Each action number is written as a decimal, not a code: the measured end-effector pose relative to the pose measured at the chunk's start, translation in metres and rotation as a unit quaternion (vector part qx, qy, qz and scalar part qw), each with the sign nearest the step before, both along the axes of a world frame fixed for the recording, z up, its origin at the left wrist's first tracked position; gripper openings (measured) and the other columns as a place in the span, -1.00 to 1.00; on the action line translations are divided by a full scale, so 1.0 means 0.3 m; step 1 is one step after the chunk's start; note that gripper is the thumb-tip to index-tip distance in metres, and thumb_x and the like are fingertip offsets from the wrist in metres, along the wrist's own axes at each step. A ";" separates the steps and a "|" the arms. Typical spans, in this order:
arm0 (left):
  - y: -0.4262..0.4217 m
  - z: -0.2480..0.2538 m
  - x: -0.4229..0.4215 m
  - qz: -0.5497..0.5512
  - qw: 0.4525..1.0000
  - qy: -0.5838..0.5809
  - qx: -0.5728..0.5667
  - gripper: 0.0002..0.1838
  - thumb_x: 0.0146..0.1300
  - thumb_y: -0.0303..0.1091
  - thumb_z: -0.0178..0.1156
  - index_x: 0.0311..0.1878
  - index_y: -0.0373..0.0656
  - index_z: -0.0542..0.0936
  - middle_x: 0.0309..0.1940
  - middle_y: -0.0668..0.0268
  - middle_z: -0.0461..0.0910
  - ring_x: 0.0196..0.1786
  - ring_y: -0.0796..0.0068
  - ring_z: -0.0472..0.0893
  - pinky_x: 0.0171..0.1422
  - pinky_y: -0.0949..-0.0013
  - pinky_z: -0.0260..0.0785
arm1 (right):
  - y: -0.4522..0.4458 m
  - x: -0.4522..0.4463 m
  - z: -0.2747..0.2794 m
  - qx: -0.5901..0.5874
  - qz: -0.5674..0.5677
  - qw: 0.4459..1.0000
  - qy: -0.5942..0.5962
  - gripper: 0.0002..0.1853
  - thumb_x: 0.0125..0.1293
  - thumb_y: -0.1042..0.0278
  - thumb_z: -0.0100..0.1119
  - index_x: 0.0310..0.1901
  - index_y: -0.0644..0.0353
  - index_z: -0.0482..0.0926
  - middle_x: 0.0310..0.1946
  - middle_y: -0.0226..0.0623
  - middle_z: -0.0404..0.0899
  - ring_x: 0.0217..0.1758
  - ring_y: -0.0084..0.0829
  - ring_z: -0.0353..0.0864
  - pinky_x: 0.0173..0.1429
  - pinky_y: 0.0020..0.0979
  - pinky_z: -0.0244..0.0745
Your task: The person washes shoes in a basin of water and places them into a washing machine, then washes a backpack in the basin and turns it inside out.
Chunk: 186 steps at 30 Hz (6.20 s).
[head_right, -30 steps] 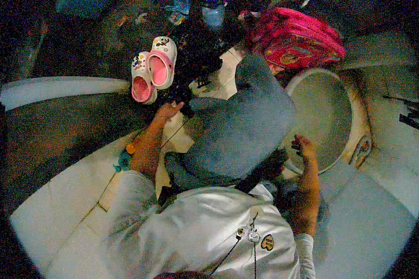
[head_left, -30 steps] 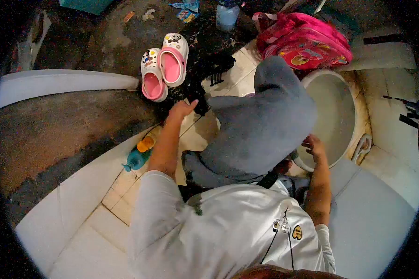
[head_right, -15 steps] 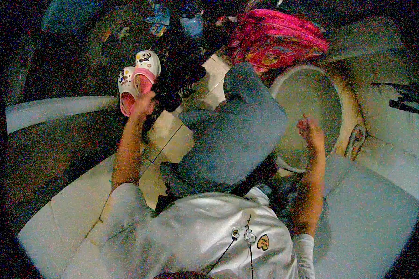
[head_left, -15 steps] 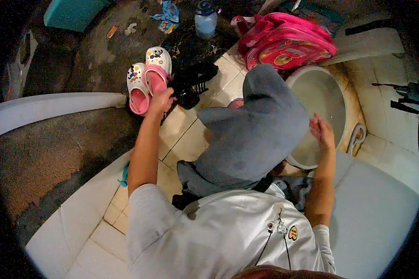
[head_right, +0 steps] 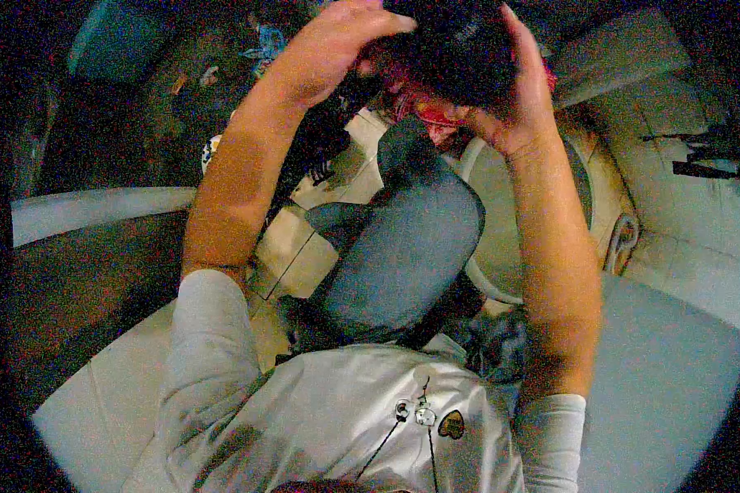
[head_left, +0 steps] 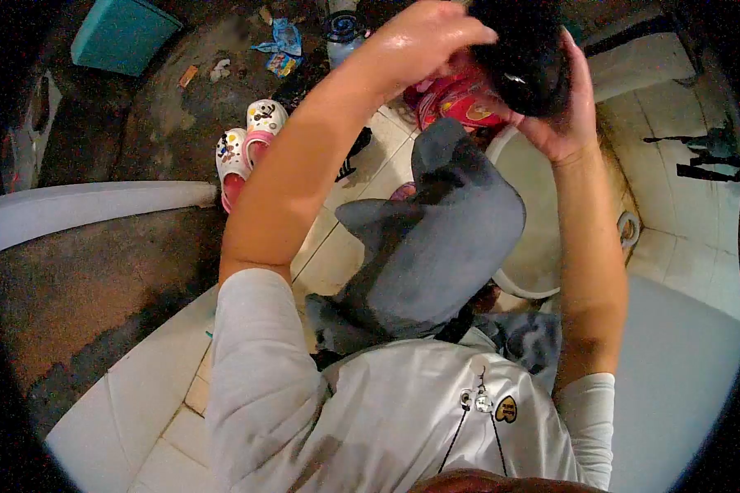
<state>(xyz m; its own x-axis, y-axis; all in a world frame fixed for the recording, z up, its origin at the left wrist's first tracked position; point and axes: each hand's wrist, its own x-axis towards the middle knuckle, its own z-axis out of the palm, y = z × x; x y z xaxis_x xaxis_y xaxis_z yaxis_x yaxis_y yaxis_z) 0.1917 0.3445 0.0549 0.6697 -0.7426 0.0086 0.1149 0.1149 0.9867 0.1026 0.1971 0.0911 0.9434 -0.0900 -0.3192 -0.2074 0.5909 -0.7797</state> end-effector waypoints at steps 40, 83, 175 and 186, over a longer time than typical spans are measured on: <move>0.157 -0.818 0.165 0.083 0.958 0.098 0.258 -0.69 0.06 -0.30 0.13 -0.14 -0.24 0.48 -0.20 0.09 0.53 -0.15 0.26 0.53 -0.15 0.33 0.34 | -0.435 -0.360 -0.648 -0.695 0.040 0.714 0.074 -0.14 -0.28 0.13 0.40 0.16 0.14 0.25 -0.06 -0.04 0.42 0.00 -0.09 0.41 0.11 -0.26 0.30; -0.179 -1.079 -0.097 0.038 0.885 0.422 0.192 -0.38 0.02 0.04 0.22 0.11 -0.03 0.32 -0.14 0.28 0.51 -0.27 0.40 0.57 -0.11 0.33 0.35 | -0.871 -0.702 -1.328 -0.414 -0.394 0.772 0.278 -0.68 0.26 0.19 -0.07 -0.05 0.20 0.46 -0.15 -0.32 0.50 -0.07 -0.47 0.41 -0.02 -0.46 0.31; -0.078 -0.976 0.098 0.152 0.903 -0.165 0.365 -0.39 -0.04 -0.07 0.29 0.05 -0.19 0.40 0.05 0.11 0.36 0.10 0.19 0.34 0.13 0.20 0.20 | -0.322 -0.146 -0.986 -0.477 0.044 0.878 -0.003 -0.82 0.03 0.49 0.11 -0.31 0.41 0.51 -0.37 -0.27 0.41 -0.27 -0.46 0.41 -0.16 -0.53 0.30; -0.075 -0.826 -0.020 0.031 0.858 0.503 0.103 -0.48 0.06 -0.16 0.14 0.08 -0.20 0.36 -0.02 0.19 0.45 0.02 0.23 0.46 0.12 0.09 0.29 | -0.281 -0.072 -0.901 -0.704 0.134 0.681 -0.152 -0.70 -0.15 0.41 0.22 -0.27 0.15 0.50 -0.25 -0.28 0.48 -0.28 -0.17 0.48 -0.22 -0.31 0.44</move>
